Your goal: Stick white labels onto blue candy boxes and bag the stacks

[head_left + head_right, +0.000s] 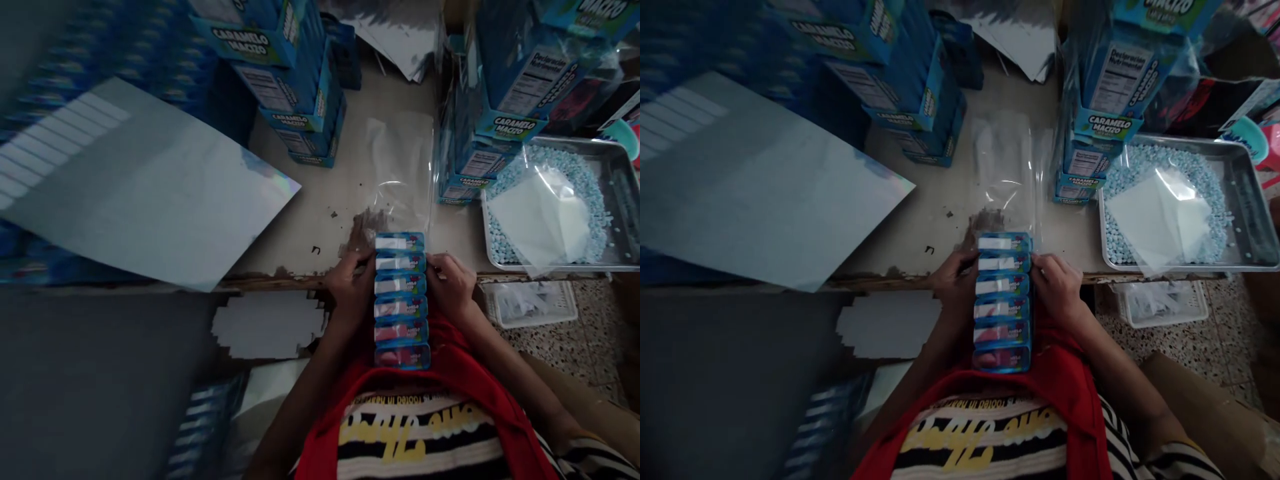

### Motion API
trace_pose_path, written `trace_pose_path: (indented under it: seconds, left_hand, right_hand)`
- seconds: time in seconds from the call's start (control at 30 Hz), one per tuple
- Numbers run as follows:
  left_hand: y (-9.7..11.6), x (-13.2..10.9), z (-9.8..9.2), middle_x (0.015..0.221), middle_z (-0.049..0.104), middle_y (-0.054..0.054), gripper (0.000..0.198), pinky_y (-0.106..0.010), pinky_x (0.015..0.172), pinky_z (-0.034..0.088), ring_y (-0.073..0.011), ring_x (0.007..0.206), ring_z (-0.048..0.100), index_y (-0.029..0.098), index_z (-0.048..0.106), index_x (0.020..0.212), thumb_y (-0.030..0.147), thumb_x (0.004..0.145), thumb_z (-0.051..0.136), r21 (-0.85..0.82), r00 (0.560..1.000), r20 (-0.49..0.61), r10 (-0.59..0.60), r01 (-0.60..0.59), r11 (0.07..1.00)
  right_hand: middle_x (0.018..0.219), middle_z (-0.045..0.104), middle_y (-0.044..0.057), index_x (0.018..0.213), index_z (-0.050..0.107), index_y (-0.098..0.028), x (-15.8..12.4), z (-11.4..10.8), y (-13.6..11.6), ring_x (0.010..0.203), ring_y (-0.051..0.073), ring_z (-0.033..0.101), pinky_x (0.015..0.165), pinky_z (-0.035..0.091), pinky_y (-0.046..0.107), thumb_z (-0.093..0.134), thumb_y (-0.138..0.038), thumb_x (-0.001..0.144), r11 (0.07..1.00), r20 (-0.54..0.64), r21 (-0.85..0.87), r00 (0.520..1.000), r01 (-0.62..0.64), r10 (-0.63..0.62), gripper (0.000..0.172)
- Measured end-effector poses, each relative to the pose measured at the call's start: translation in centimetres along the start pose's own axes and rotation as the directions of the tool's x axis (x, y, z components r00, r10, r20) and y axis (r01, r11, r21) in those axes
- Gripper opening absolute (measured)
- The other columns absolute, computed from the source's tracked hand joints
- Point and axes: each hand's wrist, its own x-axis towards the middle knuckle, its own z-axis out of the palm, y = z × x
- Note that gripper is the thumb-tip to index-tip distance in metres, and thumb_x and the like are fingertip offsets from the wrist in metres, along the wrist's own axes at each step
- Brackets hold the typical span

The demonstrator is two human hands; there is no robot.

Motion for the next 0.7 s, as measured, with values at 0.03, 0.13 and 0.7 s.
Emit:
trace_pose_path:
  seconds: [0.03, 0.13, 0.7]
  left_hand:
    - [0.0, 0.4, 0.3, 0.083, 0.079, -0.004, 0.032, -0.03, 0.071, 0.056, -0.019, 0.075, 0.074, 0.021, 0.078, 0.091, 0.05, 0.096, 0.068, 0.036, 1.0, 0.025, 0.019, -0.02, 0.999]
    - [-0.1, 2.4, 0.6, 0.088, 0.08, -0.006, 0.032, -0.031, 0.073, 0.055, -0.0205, 0.08, 0.075, 0.021, 0.077, 0.096, 0.049, 0.1, 0.063, 0.105, 0.993, 0.101, 0.066, -0.077, 0.991]
    - [-3.0, 0.7, -0.1, 0.092, 0.076, -0.006, 0.026, -0.034, 0.072, 0.055, -0.0221, 0.082, 0.072, 0.023, 0.068, 0.102, 0.047, 0.094, 0.07, 0.251, 0.993, -0.05, 0.105, -0.09, 0.964]
  right_hand:
    - [0.083, 0.079, 0.002, 0.093, 0.078, -0.023, 0.0, 0.1, 0.3, 0.074, 0.015, 0.073, 0.067, 0.053, 0.024, 0.062, -0.019, 0.101, 0.999, 0.017, -0.001, 0.999, -0.042, 0.042, 0.018]
    - [0.084, 0.078, 0.002, 0.094, 0.079, -0.023, 0.3, 0.3, 0.8, 0.074, 0.015, 0.073, 0.068, 0.055, 0.025, 0.061, -0.019, 0.1, 0.997, 0.041, 0.007, 0.996, -0.077, 0.077, 0.019]
    - [0.084, 0.077, 0.001, 0.101, 0.068, -0.022, 0.6, 3.6, 0.4, 0.07, 0.015, 0.072, 0.067, 0.055, 0.027, 0.059, -0.026, 0.101, 0.982, -0.048, 0.066, 0.983, -0.175, 0.179, 0.01]
